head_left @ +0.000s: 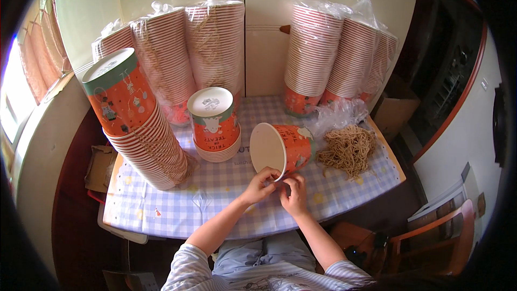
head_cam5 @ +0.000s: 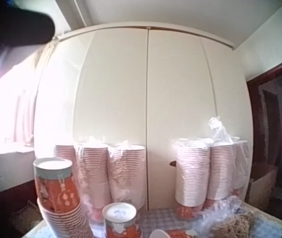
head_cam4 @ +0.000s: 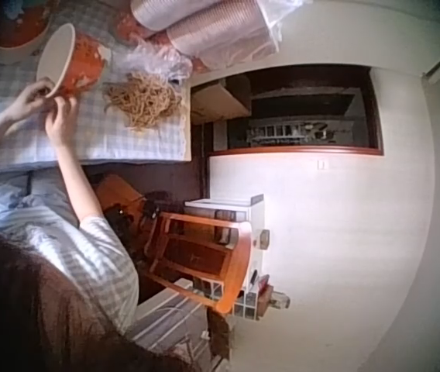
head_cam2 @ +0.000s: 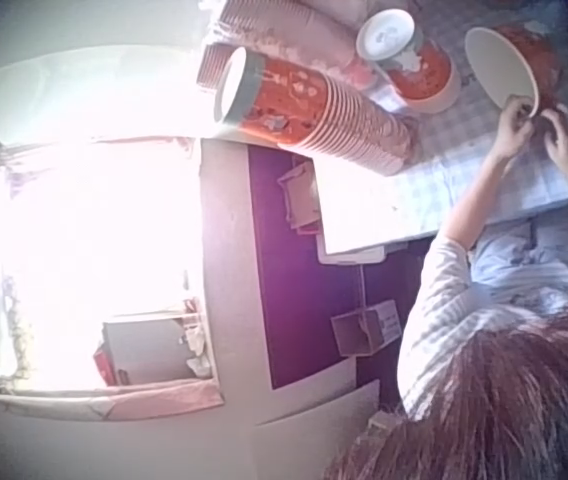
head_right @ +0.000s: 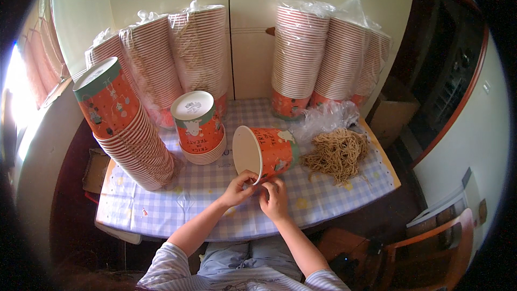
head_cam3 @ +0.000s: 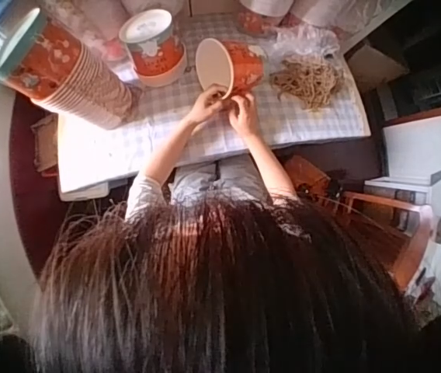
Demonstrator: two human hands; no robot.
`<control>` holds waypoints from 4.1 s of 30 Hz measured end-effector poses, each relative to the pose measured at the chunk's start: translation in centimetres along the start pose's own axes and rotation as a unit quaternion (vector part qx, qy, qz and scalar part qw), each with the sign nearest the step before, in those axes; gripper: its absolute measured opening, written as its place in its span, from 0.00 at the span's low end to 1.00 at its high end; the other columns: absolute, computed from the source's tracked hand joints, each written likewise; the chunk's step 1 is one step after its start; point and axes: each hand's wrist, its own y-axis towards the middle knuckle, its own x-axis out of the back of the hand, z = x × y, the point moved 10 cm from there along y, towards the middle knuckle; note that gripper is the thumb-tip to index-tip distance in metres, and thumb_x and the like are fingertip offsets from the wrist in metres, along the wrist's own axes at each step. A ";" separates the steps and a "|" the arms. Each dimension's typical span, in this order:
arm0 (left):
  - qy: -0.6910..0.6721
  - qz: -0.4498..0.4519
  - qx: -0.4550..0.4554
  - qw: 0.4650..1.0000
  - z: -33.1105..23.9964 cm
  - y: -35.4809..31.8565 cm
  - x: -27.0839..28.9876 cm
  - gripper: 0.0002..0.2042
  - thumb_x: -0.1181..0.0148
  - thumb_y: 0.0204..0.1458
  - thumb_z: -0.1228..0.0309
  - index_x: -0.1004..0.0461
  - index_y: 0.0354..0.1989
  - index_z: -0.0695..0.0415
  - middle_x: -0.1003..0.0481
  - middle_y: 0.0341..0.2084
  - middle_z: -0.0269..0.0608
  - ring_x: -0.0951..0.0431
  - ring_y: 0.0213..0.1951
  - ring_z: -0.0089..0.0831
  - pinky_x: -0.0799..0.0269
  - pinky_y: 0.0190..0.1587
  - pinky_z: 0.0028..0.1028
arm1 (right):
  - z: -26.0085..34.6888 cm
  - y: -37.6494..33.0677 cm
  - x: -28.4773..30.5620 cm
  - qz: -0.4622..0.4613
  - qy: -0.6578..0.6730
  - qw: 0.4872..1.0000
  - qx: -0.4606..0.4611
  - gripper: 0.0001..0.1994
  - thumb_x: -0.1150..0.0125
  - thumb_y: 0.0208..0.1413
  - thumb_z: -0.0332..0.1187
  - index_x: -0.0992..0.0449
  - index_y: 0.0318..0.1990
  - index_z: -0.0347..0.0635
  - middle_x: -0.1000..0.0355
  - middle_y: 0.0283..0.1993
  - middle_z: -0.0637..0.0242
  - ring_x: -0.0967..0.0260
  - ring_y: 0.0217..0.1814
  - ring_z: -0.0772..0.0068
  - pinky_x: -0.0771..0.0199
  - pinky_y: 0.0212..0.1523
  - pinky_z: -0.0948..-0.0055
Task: Attaching pre-cut strings to paper buckets to create handles in a manufacturing environment.
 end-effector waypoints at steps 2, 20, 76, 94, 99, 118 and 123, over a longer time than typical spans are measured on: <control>-0.006 0.000 -0.001 1.000 -0.2 0.0 -0.1 0.15 0.51 0.42 0.81 0.33 0.41 0.61 0.34 0.35 0.36 0.34 0.36 0.23 0.36 0.39 0.21 | 0.0 0.1 0.2 -0.008 0.006 1.000 -0.001 0.20 0.45 0.37 0.21 0.36 0.43 0.44 0.40 0.42 0.53 0.40 0.45 0.51 0.37 0.44 0.60; 0.294 -0.124 -0.162 0.934 -8.5 0.1 3.0 0.16 0.46 0.35 0.83 0.29 0.36 0.56 0.32 0.29 0.40 0.32 0.33 0.38 0.37 0.37 0.32 | -10.8 1.7 8.0 0.019 -0.126 0.977 -0.171 0.05 0.48 0.45 0.25 0.28 0.30 0.38 0.32 0.33 0.59 0.35 0.38 0.57 0.37 0.41 0.66; 0.307 -0.195 -0.171 0.916 -9.1 -0.5 2.7 0.17 0.46 0.35 0.85 0.30 0.37 0.58 0.30 0.28 0.42 0.29 0.30 0.40 0.33 0.30 0.32 | 1.7 6.4 2.7 -0.039 0.130 0.983 -0.123 0.04 0.41 0.43 0.22 0.28 0.29 0.35 0.28 0.26 0.63 0.30 0.26 0.74 0.31 0.29 0.77; 0.282 -0.179 -0.194 0.922 -9.0 -0.7 2.3 0.14 0.45 0.32 0.84 0.30 0.32 0.57 0.30 0.26 0.41 0.29 0.29 0.40 0.33 0.30 0.32 | 2.1 6.6 2.7 -0.014 0.174 0.976 -0.129 0.09 0.40 0.41 0.21 0.30 0.33 0.38 0.29 0.25 0.64 0.29 0.27 0.71 0.31 0.27 0.75; 0.274 -0.142 -0.206 0.929 -9.6 -0.6 1.7 0.13 0.45 0.32 0.83 0.29 0.31 0.57 0.29 0.25 0.40 0.29 0.27 0.38 0.34 0.28 0.31 | 2.6 7.0 3.7 0.024 0.146 0.983 -0.105 0.11 0.40 0.42 0.24 0.31 0.36 0.42 0.29 0.26 0.63 0.29 0.27 0.65 0.30 0.27 0.72; 0.279 0.042 -0.087 0.955 -6.2 0.5 -0.8 0.04 0.43 0.43 0.74 0.27 0.28 0.59 0.28 0.24 0.42 0.27 0.28 0.39 0.32 0.29 0.33 | 3.9 4.3 2.6 0.121 -0.046 0.988 0.083 0.10 0.40 0.36 0.22 0.32 0.30 0.43 0.32 0.24 0.66 0.32 0.27 0.62 0.32 0.28 0.66; 0.340 0.047 -0.105 0.933 -7.6 1.0 -1.3 0.05 0.44 0.44 0.72 0.29 0.23 0.60 0.29 0.23 0.41 0.28 0.28 0.38 0.33 0.28 0.34 | 4.3 4.8 2.9 0.118 -0.032 0.989 0.084 0.11 0.41 0.37 0.23 0.32 0.31 0.44 0.31 0.25 0.67 0.32 0.29 0.64 0.31 0.29 0.67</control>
